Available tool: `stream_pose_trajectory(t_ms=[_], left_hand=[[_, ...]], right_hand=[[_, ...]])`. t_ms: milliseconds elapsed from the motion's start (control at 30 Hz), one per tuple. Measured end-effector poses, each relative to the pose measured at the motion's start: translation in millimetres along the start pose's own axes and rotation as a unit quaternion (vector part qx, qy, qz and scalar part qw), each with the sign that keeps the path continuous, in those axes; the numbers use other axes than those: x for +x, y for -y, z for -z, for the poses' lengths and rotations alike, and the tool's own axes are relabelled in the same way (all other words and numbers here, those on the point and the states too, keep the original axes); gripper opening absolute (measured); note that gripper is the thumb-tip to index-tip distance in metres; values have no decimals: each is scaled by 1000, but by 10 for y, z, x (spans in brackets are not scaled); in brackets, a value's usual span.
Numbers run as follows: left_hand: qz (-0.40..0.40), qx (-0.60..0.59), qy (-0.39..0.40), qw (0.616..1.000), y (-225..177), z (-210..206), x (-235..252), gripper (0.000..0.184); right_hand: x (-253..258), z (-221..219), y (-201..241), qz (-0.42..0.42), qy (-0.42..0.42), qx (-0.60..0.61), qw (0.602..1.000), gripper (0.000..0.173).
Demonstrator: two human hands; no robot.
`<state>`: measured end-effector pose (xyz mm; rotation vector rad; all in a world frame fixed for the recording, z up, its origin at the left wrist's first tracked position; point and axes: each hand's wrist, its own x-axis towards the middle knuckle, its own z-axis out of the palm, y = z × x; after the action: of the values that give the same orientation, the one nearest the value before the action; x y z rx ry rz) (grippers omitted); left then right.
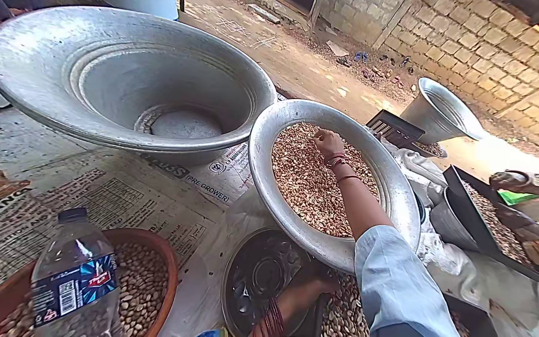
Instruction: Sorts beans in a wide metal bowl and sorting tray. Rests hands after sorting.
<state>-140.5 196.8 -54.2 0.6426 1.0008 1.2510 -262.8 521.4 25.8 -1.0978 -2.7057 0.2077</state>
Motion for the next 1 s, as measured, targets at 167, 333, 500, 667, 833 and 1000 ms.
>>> stream_pose_trajectory(t_ms=[167,333,500,667,833,1000], left_hand=[[2,1,1,1000,1,0,4,41],[10,6,-7,1000,-9,-6,-4,41],[9,-1,-8,1000,-22,-9,-14,37],[-3,-1,-1,1000,18,-1,13,37],[-5,17,-11,1000,-79,-22,-41,36],[4,15,-2,1000,13,15,10,44]], right_hand=[[93,132,-258,-132,-66,124,981,28],[-25,131,-230,-48,-29,20,998,23],[-6,80,-164,-40,-11,1,999,22],[-7,21,-158,-25,6,-23,999,23],[-23,2,-139,-26,-1,-4,1000,20],[96,-20,-216,-142,-23,199,969,30]])
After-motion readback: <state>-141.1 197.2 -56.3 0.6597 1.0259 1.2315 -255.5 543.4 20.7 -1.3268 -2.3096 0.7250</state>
